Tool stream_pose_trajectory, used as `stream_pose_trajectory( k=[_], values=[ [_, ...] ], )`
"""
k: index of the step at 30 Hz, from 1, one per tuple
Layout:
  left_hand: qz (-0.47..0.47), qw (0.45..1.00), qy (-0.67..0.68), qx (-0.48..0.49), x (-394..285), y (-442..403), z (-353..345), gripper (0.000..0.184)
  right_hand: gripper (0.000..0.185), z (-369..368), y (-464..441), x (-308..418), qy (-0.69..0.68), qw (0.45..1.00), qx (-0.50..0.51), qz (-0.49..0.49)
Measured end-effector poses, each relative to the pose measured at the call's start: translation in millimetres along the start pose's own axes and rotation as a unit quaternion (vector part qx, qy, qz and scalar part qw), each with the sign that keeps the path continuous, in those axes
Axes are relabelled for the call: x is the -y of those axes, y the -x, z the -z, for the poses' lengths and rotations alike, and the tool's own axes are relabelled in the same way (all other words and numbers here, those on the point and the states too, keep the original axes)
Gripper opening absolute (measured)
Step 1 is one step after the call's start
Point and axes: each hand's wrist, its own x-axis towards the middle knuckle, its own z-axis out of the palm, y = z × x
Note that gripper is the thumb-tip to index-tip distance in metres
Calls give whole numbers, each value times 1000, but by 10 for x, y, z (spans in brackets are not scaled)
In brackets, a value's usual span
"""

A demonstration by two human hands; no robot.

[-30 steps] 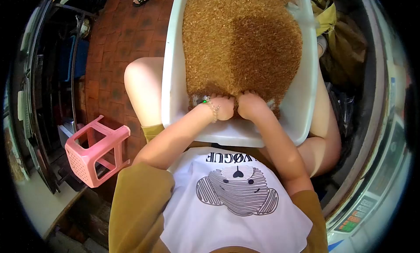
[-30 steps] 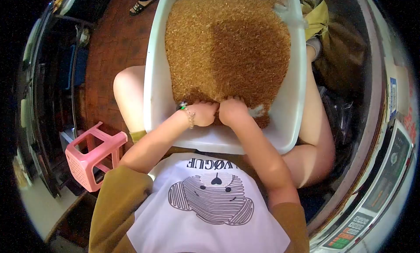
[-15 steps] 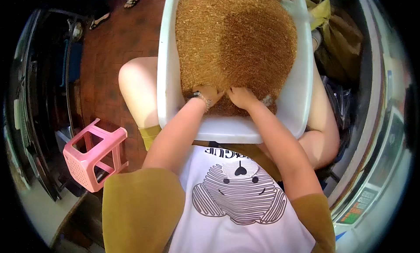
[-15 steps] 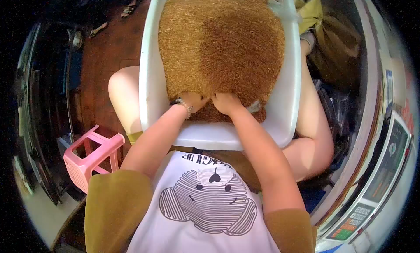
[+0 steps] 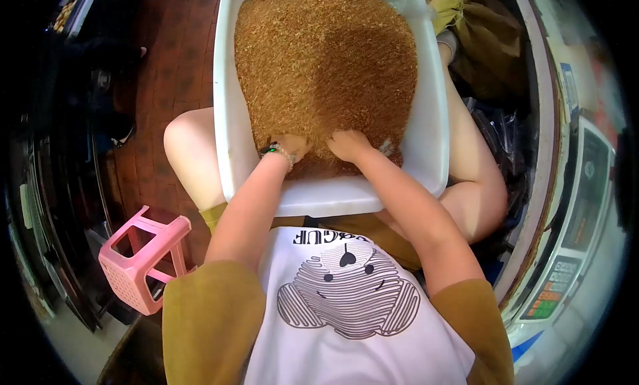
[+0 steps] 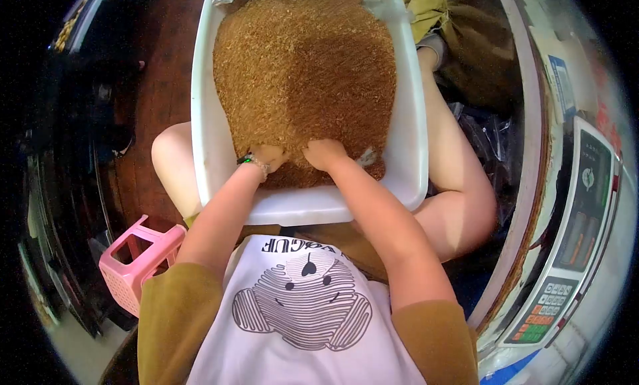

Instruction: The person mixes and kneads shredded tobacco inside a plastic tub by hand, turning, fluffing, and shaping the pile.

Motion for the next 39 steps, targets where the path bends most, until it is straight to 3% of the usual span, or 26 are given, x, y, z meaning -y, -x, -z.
stream_pose_trajectory(
  k=[5, 8, 11, 14, 17, 20, 21, 24, 26, 28, 29, 32, 35, 38, 39],
  values=[
    [37, 997, 57, -35, -46, 16, 138, 48, 40, 45, -69, -57, -48, 996, -80, 1],
    [65, 982, 159, -79, -1, 62, 227, 48, 44, 110, -162, -89, -137, 987, -73, -29],
    [109, 959, 260, -8, -25, 154, 420, 50, 54, 265, -109, -83, -236, 968, 15, -83],
    [74, 902, 422, 55, 169, -80, 140, 52, 69, 106, -213, -228, -320, 936, 81, -120],
    [56, 875, 431, 215, 117, 99, 266, 66, 75, 377, 106, -36, -336, 917, 191, -97],
    [120, 889, 386, 216, -80, 279, 370, 60, 76, 226, -10, -109, -322, 898, 285, -94],
    [96, 891, 374, 240, -86, 299, 409, 59, 75, 236, 19, -99, -338, 882, 309, -113],
    [125, 882, 385, 243, -136, 329, 402, 57, 74, 297, 138, 35, -282, 898, 279, -191],
    [50, 879, 383, 281, -47, 244, 357, 61, 63, 282, 89, -29, -333, 874, 318, -154],
    [79, 889, 389, 230, -78, 264, 362, 57, 50, 201, -43, -112, -323, 882, 312, -141],
    [-34, 860, 440, 255, 157, -122, 30, 48, 42, 245, -57, -132, -397, 857, 301, -133],
    [39, 744, 649, 153, 69, 83, 397, 41, 20, 507, 46, -51, -601, 762, 217, -106],
    [56, 553, 831, 10, -76, 333, 803, 37, 27, 642, 77, 61, -747, 665, 19, 5],
    [-75, 359, 924, -111, -22, 232, 869, 36, 32, 836, 0, 198, -839, 537, -70, 60],
    [-98, 328, 932, -120, -67, 227, 956, 37, 33, 912, -32, 271, -866, 489, -72, 73]
  ],
)
